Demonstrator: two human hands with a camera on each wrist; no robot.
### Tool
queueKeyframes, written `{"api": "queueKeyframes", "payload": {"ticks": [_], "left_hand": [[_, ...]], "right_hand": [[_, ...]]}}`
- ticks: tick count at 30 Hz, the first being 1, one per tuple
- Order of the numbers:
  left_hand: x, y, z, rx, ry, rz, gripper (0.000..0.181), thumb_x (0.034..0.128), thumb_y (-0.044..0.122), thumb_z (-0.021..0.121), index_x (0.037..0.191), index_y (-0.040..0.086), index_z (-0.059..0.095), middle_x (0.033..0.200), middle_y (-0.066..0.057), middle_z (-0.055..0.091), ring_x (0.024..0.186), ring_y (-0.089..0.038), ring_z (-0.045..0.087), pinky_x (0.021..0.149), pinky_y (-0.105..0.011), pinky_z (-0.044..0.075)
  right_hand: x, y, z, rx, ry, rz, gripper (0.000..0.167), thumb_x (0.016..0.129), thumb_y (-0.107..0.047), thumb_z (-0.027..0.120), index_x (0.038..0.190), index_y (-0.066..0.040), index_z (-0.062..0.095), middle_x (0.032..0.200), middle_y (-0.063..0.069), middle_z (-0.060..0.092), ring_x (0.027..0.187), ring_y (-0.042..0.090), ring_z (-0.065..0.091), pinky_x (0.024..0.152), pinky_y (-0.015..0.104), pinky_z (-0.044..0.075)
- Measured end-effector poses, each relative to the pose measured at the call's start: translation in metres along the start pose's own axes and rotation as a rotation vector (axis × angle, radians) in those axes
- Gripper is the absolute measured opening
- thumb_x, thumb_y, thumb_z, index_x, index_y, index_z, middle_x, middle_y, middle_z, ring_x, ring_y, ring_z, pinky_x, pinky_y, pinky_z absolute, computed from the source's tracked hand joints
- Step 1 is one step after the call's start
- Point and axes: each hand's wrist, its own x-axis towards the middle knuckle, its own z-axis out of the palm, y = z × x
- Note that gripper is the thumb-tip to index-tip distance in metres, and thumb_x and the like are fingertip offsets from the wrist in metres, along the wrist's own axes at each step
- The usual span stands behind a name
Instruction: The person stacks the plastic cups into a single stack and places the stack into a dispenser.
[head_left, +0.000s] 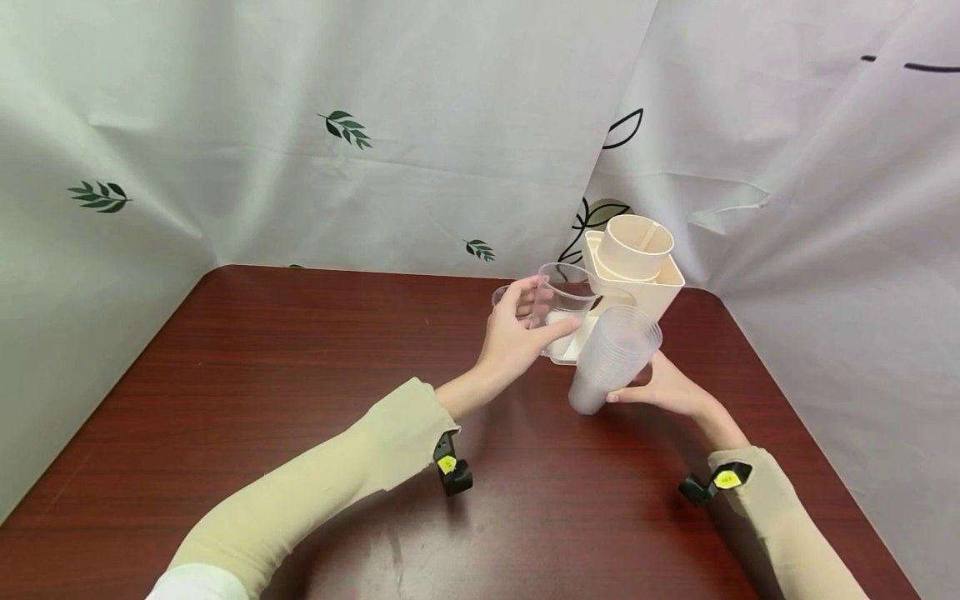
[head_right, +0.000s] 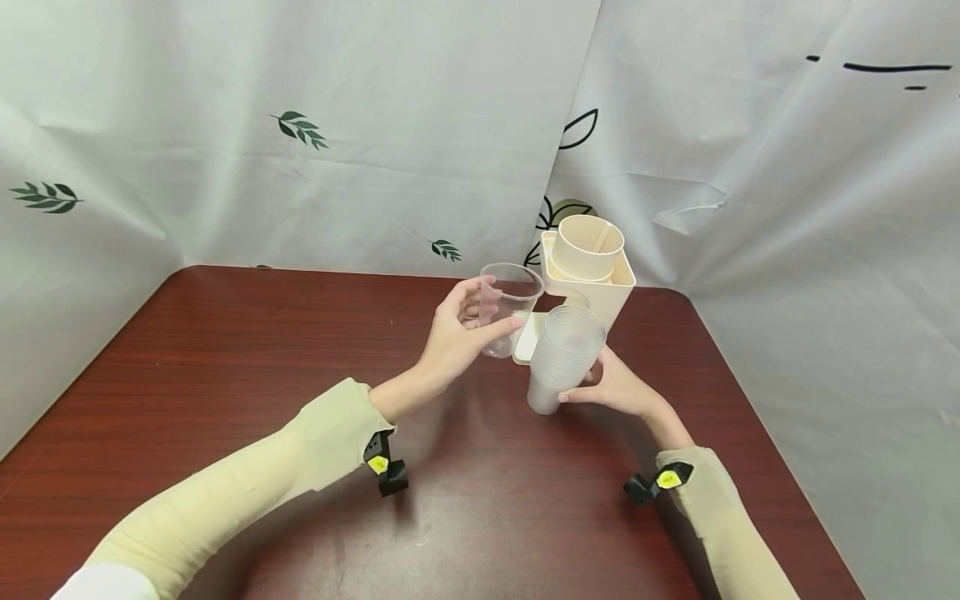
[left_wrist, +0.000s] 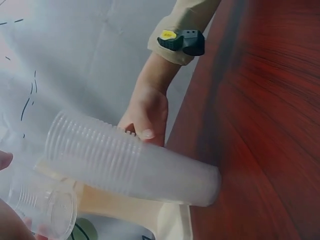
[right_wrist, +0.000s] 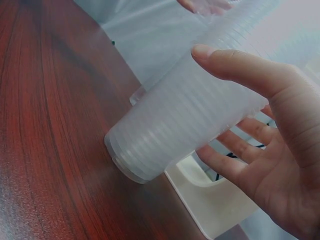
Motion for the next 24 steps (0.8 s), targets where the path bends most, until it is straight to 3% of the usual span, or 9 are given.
{"api": "queueKeyframes", "payload": {"ticks": [6,11,24], "left_hand": [[0.004,0.009,0.002,-0.015,-0.002,-0.005,0.066,0.077,0.022,0.08,0.135,0.012,0.052,0.122,-0.004,0.062,0.108,-0.019,0.062,0.095,-0.029,0.051],[0.007,0.015,0.004,-0.021,-0.008,0.047,0.065,0.078,0.022,0.08,0.135,0.011,0.052,0.122,-0.006,0.063,0.107,-0.018,0.061,0.095,-0.028,0.05],[0.013,0.034,0.013,-0.024,-0.023,0.109,0.068,0.0801,0.024,0.078,0.14,0.012,0.048,0.129,-0.003,0.061,0.118,-0.01,0.056,0.097,-0.021,0.047]], "right_hand": [[-0.001,0.001,0.0,-0.029,0.015,-0.008,0.076,0.072,-0.002,0.081,0.136,-0.007,0.039,0.118,-0.013,0.055,0.106,-0.001,0.053,0.089,0.012,0.043],[0.0,0.002,-0.001,-0.028,0.01,-0.01,0.076,0.072,-0.002,0.081,0.136,-0.008,0.039,0.118,-0.014,0.055,0.106,-0.001,0.053,0.089,0.014,0.044],[0.0,0.001,-0.002,-0.023,-0.001,0.005,0.078,0.073,-0.003,0.08,0.137,-0.007,0.037,0.121,-0.011,0.054,0.108,0.0,0.053,0.09,0.014,0.043]]}}
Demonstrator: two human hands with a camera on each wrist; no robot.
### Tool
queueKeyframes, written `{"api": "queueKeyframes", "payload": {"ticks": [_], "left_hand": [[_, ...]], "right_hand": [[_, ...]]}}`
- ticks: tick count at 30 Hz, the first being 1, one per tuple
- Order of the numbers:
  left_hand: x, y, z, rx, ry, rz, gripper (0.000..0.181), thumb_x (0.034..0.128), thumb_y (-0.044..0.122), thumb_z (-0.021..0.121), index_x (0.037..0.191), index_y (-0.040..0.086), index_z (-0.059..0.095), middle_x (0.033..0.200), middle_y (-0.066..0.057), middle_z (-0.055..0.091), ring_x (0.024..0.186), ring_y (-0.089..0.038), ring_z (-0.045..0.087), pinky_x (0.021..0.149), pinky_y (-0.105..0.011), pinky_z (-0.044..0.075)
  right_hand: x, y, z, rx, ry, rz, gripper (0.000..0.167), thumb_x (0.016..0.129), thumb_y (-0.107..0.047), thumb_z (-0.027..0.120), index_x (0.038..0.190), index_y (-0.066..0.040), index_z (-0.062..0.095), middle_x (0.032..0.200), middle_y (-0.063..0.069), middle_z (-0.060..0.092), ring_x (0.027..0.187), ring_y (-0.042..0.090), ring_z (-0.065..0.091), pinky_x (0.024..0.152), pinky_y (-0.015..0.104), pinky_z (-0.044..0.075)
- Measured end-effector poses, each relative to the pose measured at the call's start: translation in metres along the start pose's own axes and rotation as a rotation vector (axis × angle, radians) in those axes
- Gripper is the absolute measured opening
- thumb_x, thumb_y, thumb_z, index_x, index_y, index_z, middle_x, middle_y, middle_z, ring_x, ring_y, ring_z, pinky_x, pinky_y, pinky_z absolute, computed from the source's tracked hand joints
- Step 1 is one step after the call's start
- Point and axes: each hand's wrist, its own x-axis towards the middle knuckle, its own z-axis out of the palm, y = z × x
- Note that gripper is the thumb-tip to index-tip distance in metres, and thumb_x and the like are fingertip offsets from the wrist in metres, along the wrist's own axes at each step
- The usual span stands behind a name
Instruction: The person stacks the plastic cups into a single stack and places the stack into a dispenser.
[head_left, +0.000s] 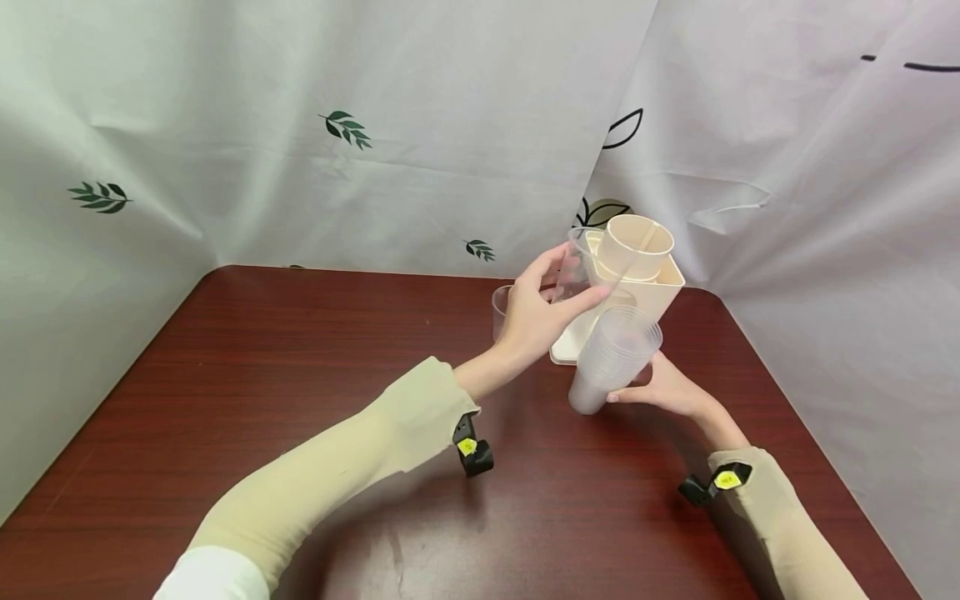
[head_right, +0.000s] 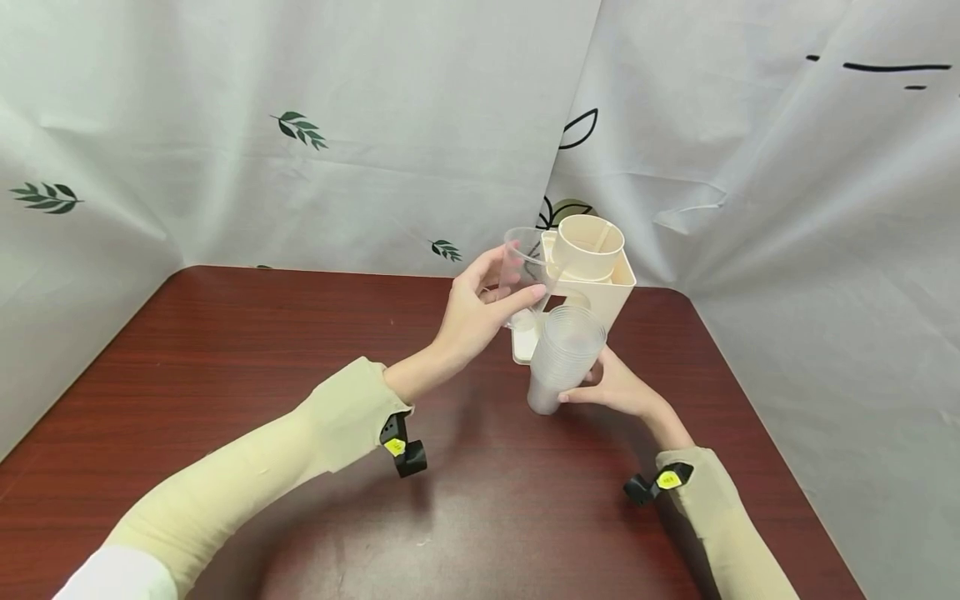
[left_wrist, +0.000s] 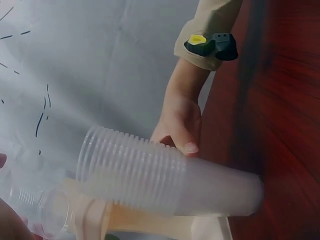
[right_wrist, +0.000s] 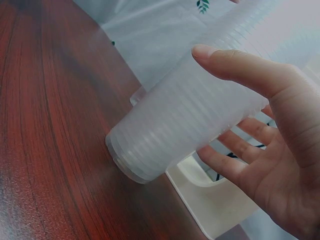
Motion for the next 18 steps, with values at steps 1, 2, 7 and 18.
{"api": "queueKeyframes", "payload": {"ticks": [1,2,7,18], "left_hand": [[0.001,0.001,0.001,0.005,-0.001,0.004,0.069,0.0799,0.024,0.078,0.14,0.012,0.048,0.13,-0.003,0.06,0.119,-0.01,0.055,0.097,-0.021,0.048],[0.001,0.003,0.002,0.011,-0.003,0.008,0.069,0.0797,0.024,0.078,0.141,0.012,0.047,0.13,-0.003,0.06,0.118,-0.01,0.055,0.096,-0.021,0.048],[0.004,0.006,0.008,0.02,-0.007,0.052,0.067,0.0791,0.023,0.078,0.139,0.01,0.049,0.131,-0.005,0.06,0.117,-0.014,0.057,0.095,-0.024,0.049],[0.006,0.009,0.018,-0.035,-0.045,0.112,0.062,0.0801,0.019,0.077,0.135,0.009,0.05,0.129,-0.008,0.06,0.119,-0.021,0.057,0.095,-0.022,0.05]], "right_hand": [[0.0,0.0,0.0,-0.002,0.001,0.002,0.077,0.073,-0.003,0.08,0.137,-0.007,0.037,0.121,-0.011,0.054,0.108,0.0,0.053,0.09,0.014,0.043],[0.0,0.0,0.0,-0.003,0.001,0.002,0.077,0.073,-0.003,0.08,0.137,-0.007,0.037,0.121,-0.011,0.054,0.108,0.0,0.053,0.09,0.014,0.043],[-0.001,0.0,0.001,-0.026,0.012,0.007,0.077,0.073,-0.004,0.08,0.138,-0.008,0.037,0.122,-0.011,0.053,0.11,-0.002,0.05,0.093,0.011,0.038],[0.0,-0.002,0.001,0.007,-0.004,0.0,0.075,0.074,-0.002,0.079,0.137,-0.007,0.038,0.12,-0.013,0.055,0.109,-0.001,0.053,0.091,0.013,0.043]]}}
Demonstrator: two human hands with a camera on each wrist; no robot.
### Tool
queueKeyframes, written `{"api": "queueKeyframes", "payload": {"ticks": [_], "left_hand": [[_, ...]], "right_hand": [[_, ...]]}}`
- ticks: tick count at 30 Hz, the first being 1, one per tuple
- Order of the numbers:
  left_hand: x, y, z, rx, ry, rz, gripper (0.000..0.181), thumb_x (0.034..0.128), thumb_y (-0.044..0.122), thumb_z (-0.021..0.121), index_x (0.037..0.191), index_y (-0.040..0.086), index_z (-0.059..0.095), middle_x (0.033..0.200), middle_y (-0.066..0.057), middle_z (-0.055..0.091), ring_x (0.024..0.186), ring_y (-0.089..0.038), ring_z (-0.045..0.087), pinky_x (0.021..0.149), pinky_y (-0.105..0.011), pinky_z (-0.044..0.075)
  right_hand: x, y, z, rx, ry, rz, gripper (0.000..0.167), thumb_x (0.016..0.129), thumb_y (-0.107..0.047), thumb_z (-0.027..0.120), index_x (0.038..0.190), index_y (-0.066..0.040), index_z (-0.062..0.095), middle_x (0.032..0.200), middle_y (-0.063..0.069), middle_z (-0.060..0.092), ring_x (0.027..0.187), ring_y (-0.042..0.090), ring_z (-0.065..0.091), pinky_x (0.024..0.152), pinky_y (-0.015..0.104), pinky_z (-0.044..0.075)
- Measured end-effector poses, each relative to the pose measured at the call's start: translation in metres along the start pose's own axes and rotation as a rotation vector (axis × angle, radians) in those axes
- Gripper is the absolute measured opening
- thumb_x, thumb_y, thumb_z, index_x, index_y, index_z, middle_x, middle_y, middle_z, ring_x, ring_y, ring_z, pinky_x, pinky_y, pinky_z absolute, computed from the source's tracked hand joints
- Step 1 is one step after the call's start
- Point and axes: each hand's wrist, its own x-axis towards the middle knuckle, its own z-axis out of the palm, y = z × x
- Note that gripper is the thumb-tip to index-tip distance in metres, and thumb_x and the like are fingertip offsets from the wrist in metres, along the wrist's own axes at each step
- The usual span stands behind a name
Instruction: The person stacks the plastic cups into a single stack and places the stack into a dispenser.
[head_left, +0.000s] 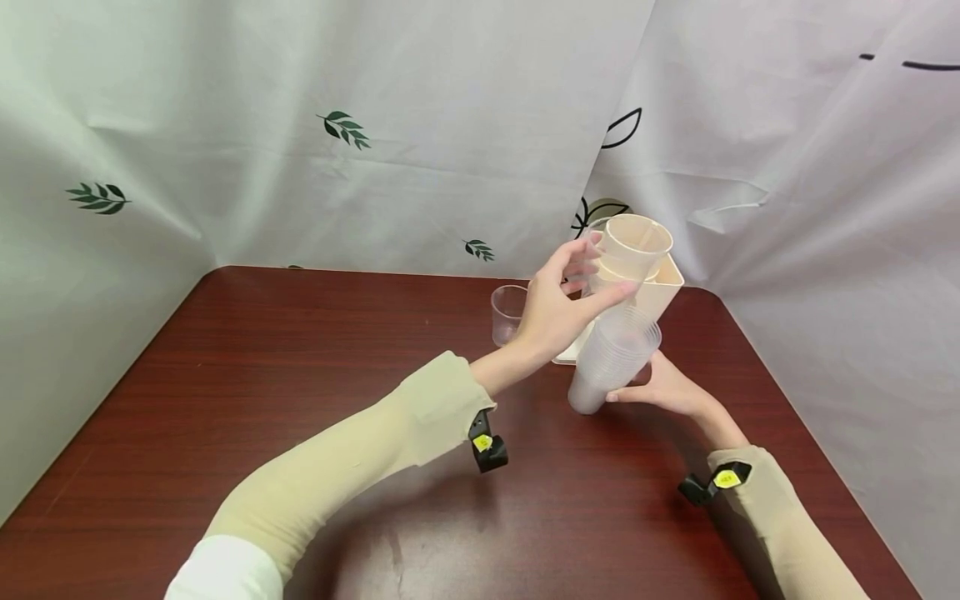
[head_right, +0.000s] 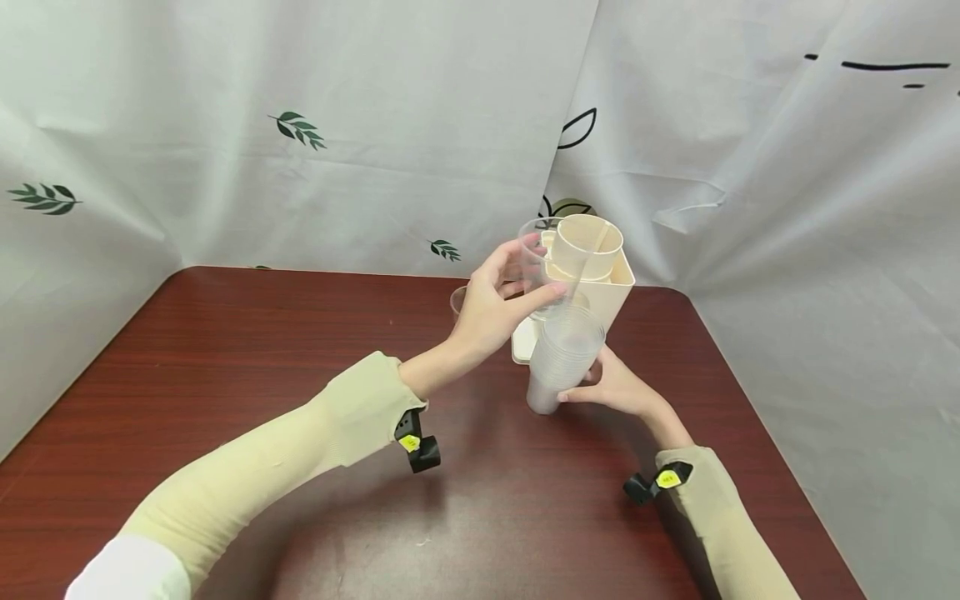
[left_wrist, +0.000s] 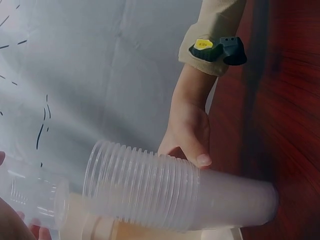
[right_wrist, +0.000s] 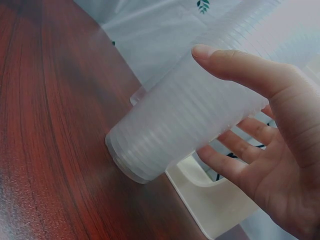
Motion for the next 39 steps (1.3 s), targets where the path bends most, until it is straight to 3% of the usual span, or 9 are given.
{"api": "queueKeyframes", "payload": {"ticks": [4,9,15,20,29,39], "left_hand": [[-0.001,-0.001,0.005,-0.017,-0.005,0.008,0.061,0.0796,0.017,0.077,0.134,0.008,0.05,0.127,-0.007,0.06,0.117,-0.021,0.059,0.096,-0.025,0.051],[-0.004,-0.003,0.012,-0.035,-0.017,0.001,0.063,0.079,0.015,0.078,0.135,0.009,0.05,0.127,-0.005,0.06,0.115,-0.016,0.059,0.095,-0.019,0.049],[-0.002,-0.006,0.017,-0.049,-0.037,0.005,0.061,0.0782,0.014,0.078,0.132,0.006,0.05,0.129,-0.008,0.059,0.117,-0.021,0.059,0.097,-0.019,0.048],[-0.002,-0.009,0.018,-0.015,-0.052,-0.003,0.062,0.0779,0.016,0.079,0.133,0.008,0.051,0.129,-0.008,0.06,0.117,-0.018,0.059,0.096,-0.016,0.047],[-0.004,-0.012,0.018,-0.002,-0.072,-0.012,0.064,0.0771,0.015,0.079,0.134,0.009,0.051,0.131,-0.009,0.061,0.116,-0.02,0.061,0.098,-0.023,0.049],[-0.006,-0.016,0.017,0.058,-0.104,-0.024,0.066,0.0774,0.018,0.079,0.136,0.012,0.051,0.129,-0.006,0.062,0.114,-0.015,0.061,0.096,-0.014,0.047]], "right_hand": [[0.0,0.002,-0.001,0.035,-0.015,-0.005,0.073,0.075,0.0,0.078,0.136,-0.01,0.039,0.12,-0.013,0.056,0.108,0.0,0.055,0.089,0.015,0.046],[0.001,0.001,-0.001,0.059,-0.033,0.0,0.074,0.075,0.0,0.078,0.136,-0.011,0.039,0.122,-0.013,0.056,0.108,0.0,0.056,0.088,0.016,0.048],[0.002,0.001,-0.001,0.065,-0.036,-0.01,0.074,0.075,0.0,0.078,0.137,-0.011,0.038,0.122,-0.012,0.056,0.109,0.001,0.055,0.089,0.017,0.048],[0.002,0.002,-0.001,0.083,-0.035,-0.002,0.074,0.075,0.001,0.078,0.136,-0.012,0.039,0.121,-0.013,0.056,0.107,0.001,0.057,0.087,0.018,0.05],[0.001,0.002,-0.001,0.073,-0.025,0.009,0.076,0.075,0.001,0.078,0.137,-0.014,0.037,0.122,-0.014,0.055,0.109,-0.001,0.055,0.087,0.017,0.049],[0.0,0.0,0.001,0.066,-0.027,-0.001,0.072,0.076,0.001,0.077,0.134,-0.017,0.039,0.12,-0.014,0.056,0.106,0.0,0.056,0.085,0.018,0.05]]}}
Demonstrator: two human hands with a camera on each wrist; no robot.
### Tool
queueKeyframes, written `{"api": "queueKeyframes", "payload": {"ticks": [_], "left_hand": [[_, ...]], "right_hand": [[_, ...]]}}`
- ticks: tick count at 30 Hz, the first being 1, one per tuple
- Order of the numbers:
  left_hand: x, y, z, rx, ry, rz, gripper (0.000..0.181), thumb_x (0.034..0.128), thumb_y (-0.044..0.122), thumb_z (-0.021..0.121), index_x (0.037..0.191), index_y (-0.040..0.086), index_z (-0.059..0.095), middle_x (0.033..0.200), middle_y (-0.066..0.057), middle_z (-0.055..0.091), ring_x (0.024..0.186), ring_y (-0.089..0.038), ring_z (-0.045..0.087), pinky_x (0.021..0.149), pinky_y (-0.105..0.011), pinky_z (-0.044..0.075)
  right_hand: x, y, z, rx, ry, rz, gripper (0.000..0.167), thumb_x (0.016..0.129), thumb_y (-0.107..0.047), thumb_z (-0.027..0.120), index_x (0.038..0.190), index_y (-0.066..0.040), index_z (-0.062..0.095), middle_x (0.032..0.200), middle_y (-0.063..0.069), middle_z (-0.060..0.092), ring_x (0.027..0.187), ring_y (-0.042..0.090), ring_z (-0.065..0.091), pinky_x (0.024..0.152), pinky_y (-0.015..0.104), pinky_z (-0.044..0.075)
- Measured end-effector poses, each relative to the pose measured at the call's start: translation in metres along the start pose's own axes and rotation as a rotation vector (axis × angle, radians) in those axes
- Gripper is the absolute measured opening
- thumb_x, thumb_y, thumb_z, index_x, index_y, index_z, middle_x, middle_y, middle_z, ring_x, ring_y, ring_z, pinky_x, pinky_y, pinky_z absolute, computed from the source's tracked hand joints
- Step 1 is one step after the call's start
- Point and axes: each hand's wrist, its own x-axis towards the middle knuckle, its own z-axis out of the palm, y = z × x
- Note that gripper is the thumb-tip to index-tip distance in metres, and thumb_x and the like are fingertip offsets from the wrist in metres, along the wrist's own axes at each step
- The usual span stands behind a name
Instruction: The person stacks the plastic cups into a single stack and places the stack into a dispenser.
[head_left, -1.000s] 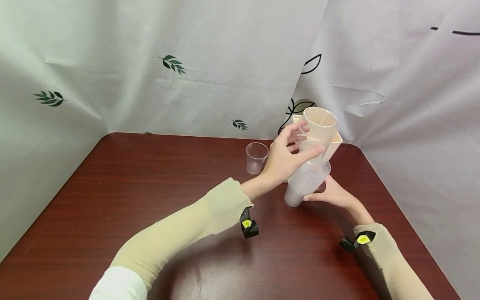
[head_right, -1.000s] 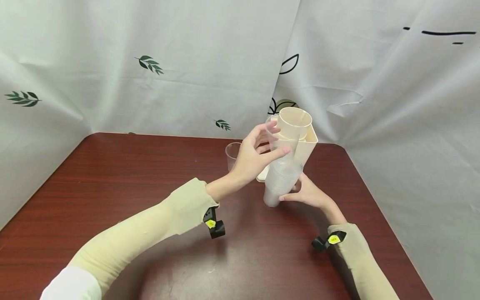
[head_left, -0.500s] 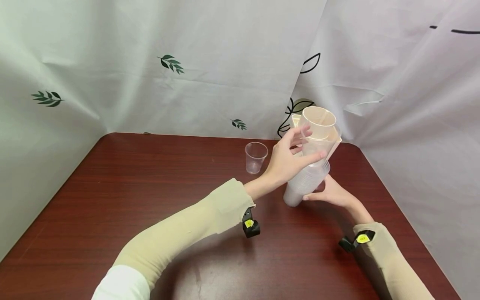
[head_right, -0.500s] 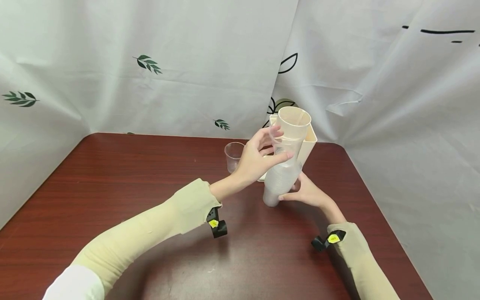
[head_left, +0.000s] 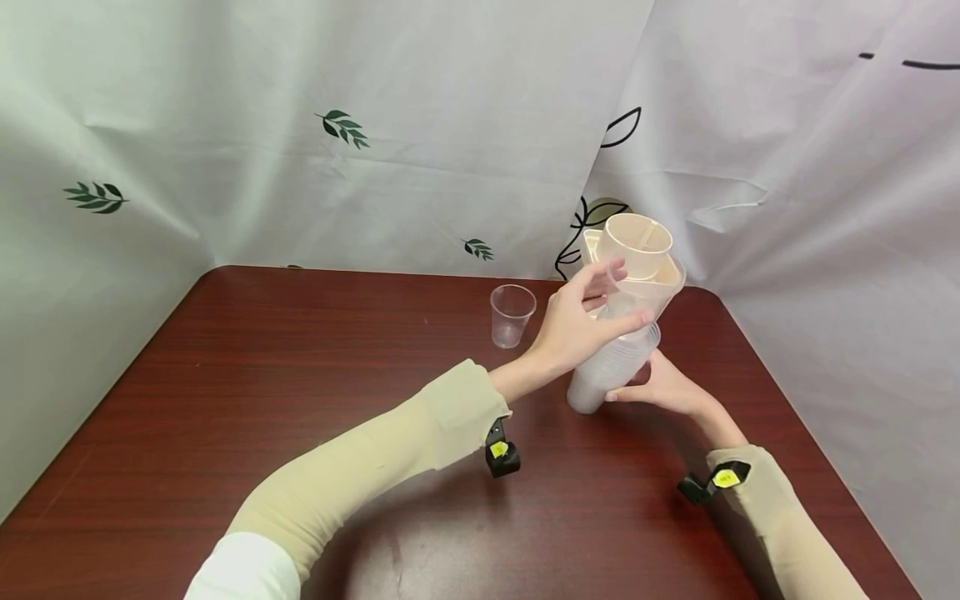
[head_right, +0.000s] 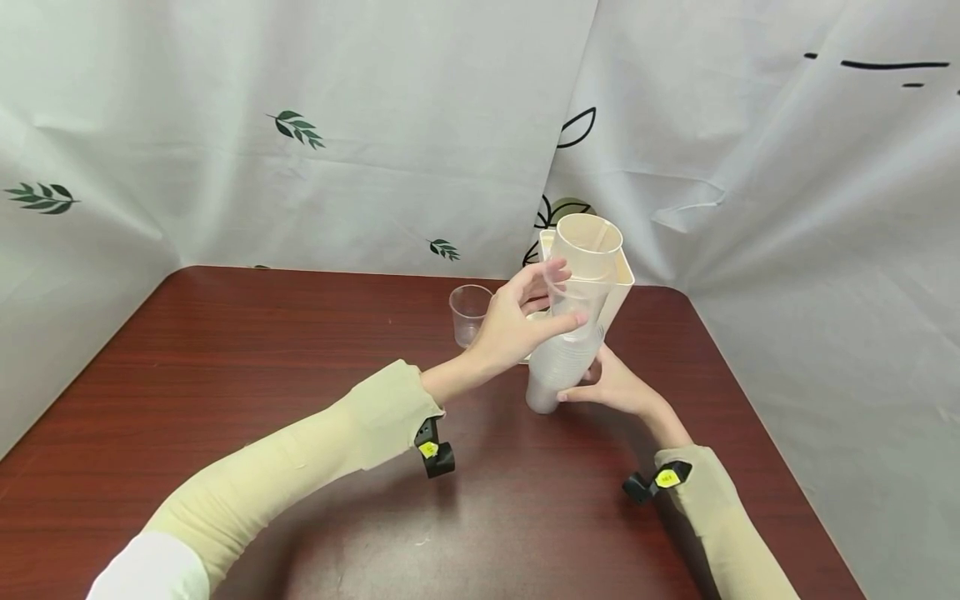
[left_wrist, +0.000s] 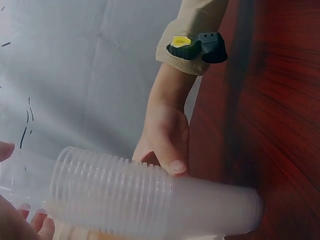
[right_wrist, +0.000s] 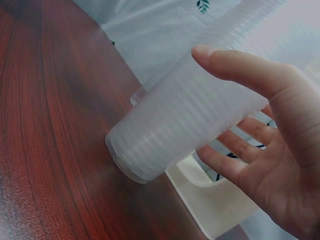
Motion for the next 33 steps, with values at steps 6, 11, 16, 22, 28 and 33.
{"api": "queueKeyframes", "payload": {"ticks": [6,11,16,22,28,33], "left_hand": [[-0.002,-0.005,-0.001,0.046,-0.017,-0.035,0.065,0.0776,0.021,0.079,0.136,0.012,0.052,0.128,-0.005,0.063,0.115,-0.007,0.059,0.1,-0.017,0.045],[-0.004,-0.009,-0.001,0.061,-0.04,-0.06,0.064,0.0776,0.021,0.079,0.135,0.011,0.052,0.13,-0.005,0.062,0.118,-0.008,0.059,0.101,-0.017,0.044],[-0.006,-0.011,-0.001,0.093,-0.067,-0.083,0.064,0.0781,0.023,0.078,0.136,0.014,0.052,0.132,-0.003,0.061,0.121,-0.012,0.058,0.102,-0.02,0.045],[-0.009,-0.015,-0.001,0.163,-0.095,-0.125,0.066,0.0773,0.027,0.079,0.137,0.019,0.051,0.133,0.001,0.06,0.118,-0.017,0.061,0.099,-0.031,0.05],[-0.01,-0.02,-0.002,0.165,-0.106,-0.119,0.069,0.0766,0.026,0.08,0.138,0.019,0.05,0.136,0.003,0.058,0.116,-0.016,0.062,0.096,-0.025,0.051],[-0.011,-0.022,-0.001,0.136,-0.105,-0.094,0.069,0.0754,0.023,0.081,0.137,0.016,0.051,0.138,0.001,0.057,0.117,-0.015,0.061,0.097,-0.024,0.05]], "right_hand": [[0.0,0.0,0.0,0.015,-0.014,0.003,0.069,0.076,0.002,0.076,0.132,-0.016,0.041,0.119,-0.014,0.057,0.105,0.001,0.057,0.084,0.02,0.052],[0.0,0.0,0.0,0.015,-0.014,-0.002,0.067,0.076,0.002,0.076,0.132,-0.015,0.042,0.117,-0.014,0.059,0.103,0.001,0.059,0.085,0.018,0.051],[0.0,0.001,0.0,0.005,-0.005,-0.001,0.068,0.076,0.001,0.077,0.132,-0.014,0.041,0.117,-0.015,0.059,0.103,0.0,0.059,0.085,0.016,0.05],[0.0,0.0,0.0,0.022,-0.009,-0.009,0.07,0.077,0.002,0.076,0.134,-0.014,0.039,0.117,-0.015,0.059,0.104,0.0,0.06,0.085,0.016,0.051],[0.0,0.0,0.001,0.042,-0.02,-0.033,0.071,0.077,0.004,0.074,0.135,-0.015,0.038,0.119,-0.015,0.059,0.105,0.0,0.06,0.085,0.017,0.052],[0.0,0.0,0.001,0.035,-0.013,-0.028,0.071,0.076,0.004,0.075,0.135,-0.012,0.039,0.118,-0.015,0.059,0.104,0.0,0.06,0.085,0.017,0.052]]}}
